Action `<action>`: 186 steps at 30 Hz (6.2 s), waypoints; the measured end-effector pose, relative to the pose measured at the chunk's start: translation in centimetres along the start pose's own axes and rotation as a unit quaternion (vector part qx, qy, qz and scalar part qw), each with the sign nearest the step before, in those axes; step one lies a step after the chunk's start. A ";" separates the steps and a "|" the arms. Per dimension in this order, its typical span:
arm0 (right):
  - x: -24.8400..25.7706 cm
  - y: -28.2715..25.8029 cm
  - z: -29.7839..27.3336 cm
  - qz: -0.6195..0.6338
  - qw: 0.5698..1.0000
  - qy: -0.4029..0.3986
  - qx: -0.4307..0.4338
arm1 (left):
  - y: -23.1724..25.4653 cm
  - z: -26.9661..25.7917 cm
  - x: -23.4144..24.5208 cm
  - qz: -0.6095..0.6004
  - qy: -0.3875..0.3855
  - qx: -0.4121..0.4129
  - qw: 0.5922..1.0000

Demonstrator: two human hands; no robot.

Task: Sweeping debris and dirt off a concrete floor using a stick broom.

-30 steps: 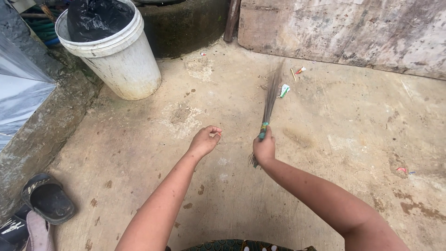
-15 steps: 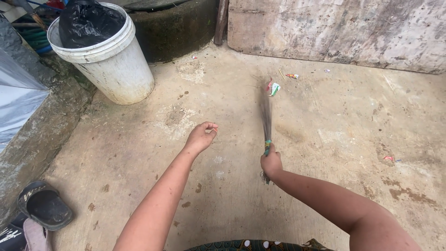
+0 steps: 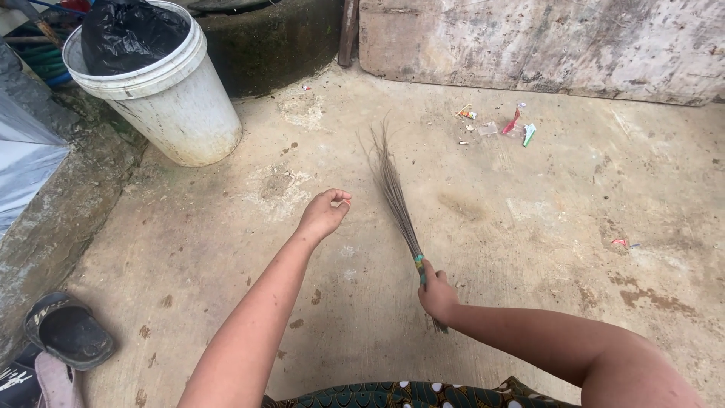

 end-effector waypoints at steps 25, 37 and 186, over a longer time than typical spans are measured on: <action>6.1 4.6 7.1 -0.019 0.996 0.072 -0.038 | 2.1 0.2 -1.8 0.008 -0.014 -0.015 1.000; 11.0 0.5 1.9 0.041 0.987 0.148 -0.049 | 1.4 0.3 -2.1 0.018 -0.020 -0.017 1.000; 4.5 -15.4 12.3 0.488 0.872 0.006 0.033 | -7.7 16.7 -2.2 -0.318 -0.007 0.202 0.926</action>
Point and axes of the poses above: each hand's wrist, its own z-axis towards the middle knuckle, its own x-axis out of the back of the hand, y = z × x, the point moved 7 cm from there along z, towards the middle knuckle, and after that the axes turned 3 degrees about y, right-handed, at the moved point
